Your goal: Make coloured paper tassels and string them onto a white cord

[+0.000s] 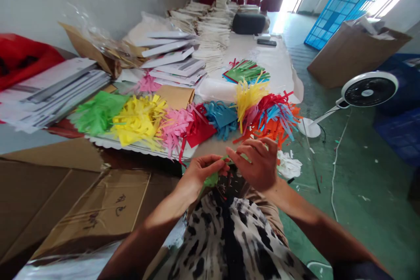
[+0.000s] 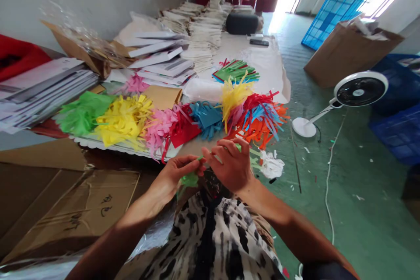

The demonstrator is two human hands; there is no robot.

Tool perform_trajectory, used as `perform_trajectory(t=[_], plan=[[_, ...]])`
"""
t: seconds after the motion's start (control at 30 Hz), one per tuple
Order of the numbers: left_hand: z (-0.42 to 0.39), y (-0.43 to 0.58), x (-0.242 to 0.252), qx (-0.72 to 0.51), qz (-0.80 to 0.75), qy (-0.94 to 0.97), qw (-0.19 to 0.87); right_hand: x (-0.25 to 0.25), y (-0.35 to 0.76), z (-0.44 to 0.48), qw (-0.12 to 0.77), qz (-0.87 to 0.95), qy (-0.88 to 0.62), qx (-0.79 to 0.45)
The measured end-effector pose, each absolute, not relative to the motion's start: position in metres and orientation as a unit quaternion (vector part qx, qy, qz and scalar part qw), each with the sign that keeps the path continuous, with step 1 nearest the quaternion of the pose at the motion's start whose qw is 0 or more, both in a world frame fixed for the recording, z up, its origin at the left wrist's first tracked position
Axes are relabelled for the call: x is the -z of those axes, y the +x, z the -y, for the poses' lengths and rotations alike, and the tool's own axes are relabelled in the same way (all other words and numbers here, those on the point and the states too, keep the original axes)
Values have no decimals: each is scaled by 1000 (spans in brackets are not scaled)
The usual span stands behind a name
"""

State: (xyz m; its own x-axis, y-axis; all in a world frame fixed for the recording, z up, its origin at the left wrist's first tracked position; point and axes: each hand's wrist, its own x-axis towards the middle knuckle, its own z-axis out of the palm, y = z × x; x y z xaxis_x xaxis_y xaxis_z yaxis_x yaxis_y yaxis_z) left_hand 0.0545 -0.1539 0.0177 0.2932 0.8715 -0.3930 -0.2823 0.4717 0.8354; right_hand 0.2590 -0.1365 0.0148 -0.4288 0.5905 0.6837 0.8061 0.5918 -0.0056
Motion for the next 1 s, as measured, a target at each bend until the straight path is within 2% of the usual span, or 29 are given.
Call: perform_trajectory(t=[0.13,0.37,0.43,0.57,0.7,0.83,0.9,1.0], plan=[[146,50,-20,-355,-400,264,803,-14,260,135,338,826,-426,149],[136,44,-18,-327,-386,286,814,-24,253,128,356,820,-442,74],[131,46,-18,-342,-403,309,790,-30,248,125,378,814,-441,-4],[115,50,-24,-470,-414,424,654,-41,239,113,445,733,-447,-253],[100,51,-35,-481,-378,462,642,-53,238,98,469,663,-402,-424],[86,52,-48,-557,-369,414,619,-47,234,88,438,650,-332,-525],[75,50,-58,-588,-360,391,609,-32,229,88,398,678,-340,-515],[56,38,-79,-658,-318,362,579,-12,231,94,291,755,-382,-447]])
